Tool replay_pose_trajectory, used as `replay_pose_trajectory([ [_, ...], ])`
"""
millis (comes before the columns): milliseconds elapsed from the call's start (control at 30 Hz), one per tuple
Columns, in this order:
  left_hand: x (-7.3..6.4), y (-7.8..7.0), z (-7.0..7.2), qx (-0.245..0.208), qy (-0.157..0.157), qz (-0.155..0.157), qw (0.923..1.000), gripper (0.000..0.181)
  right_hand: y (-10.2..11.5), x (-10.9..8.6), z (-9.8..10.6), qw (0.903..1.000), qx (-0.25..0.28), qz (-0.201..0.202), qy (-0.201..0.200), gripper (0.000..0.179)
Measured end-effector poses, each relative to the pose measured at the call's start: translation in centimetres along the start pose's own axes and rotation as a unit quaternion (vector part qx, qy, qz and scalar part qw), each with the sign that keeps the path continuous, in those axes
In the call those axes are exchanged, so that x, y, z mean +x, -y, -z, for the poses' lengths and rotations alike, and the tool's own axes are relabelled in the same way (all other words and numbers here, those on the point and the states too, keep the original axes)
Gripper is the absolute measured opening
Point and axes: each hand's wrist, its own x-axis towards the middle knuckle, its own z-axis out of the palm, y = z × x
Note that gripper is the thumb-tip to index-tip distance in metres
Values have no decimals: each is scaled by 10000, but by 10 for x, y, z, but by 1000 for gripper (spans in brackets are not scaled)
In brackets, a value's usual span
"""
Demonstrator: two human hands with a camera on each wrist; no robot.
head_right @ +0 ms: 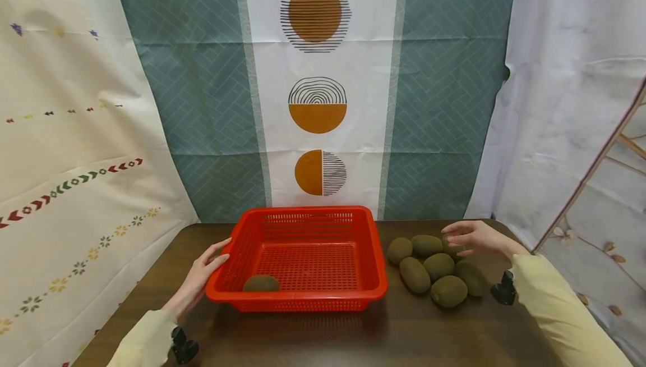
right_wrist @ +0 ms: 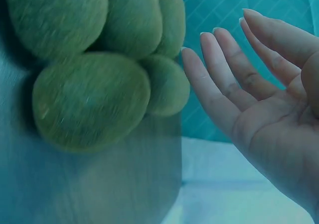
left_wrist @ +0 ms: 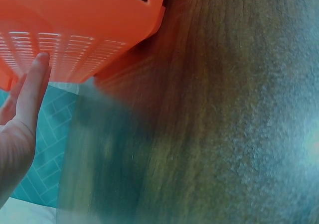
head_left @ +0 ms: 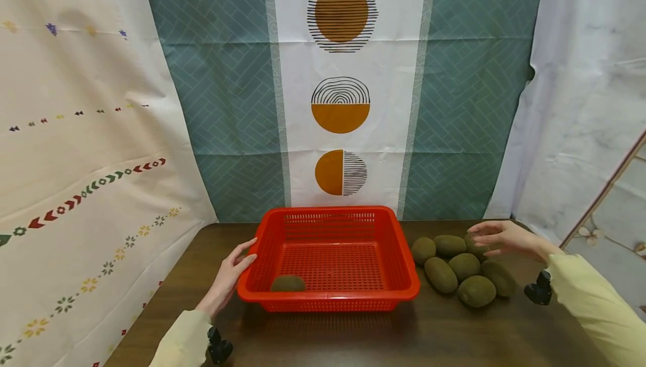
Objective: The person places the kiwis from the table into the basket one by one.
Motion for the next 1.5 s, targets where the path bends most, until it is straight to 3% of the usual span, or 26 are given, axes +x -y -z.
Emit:
replay_pose_trajectory([
  [333, -2, 1, -1, -126, -59, 31, 9999, 46, -26, -26, 10, 9998, -183, -83, -54, 32],
  [500, -2, 1, 0, -82, -55, 30, 9999, 46, -38, -36, 10, 9976, -405, -558, -21, 36],
  [633, 0, 0, 0, -41, -51, -14, 10000, 46, -44, -41, 8, 9939, -190, -1081, 124, 42],
  [767, 0, 0, 0, -17, -56, -8, 10000, 46, -49, -42, 4, 9917, 148, -1267, 143, 47],
  [1167, -1, 0, -1, -132, -6, 6, 9999, 46, -52, -41, -7, 9905, 105, -1372, -77, 54],
  [1367, 0, 0, -1, -132, 2, 6, 9999, 46, -47, -43, 0, 9933, 188, -1127, 197, 52],
  [1500, 0, 0, 0, -141, -3, -1, 9999, 46, -32, -38, 6, 9948, -23, -981, 289, 52],
])
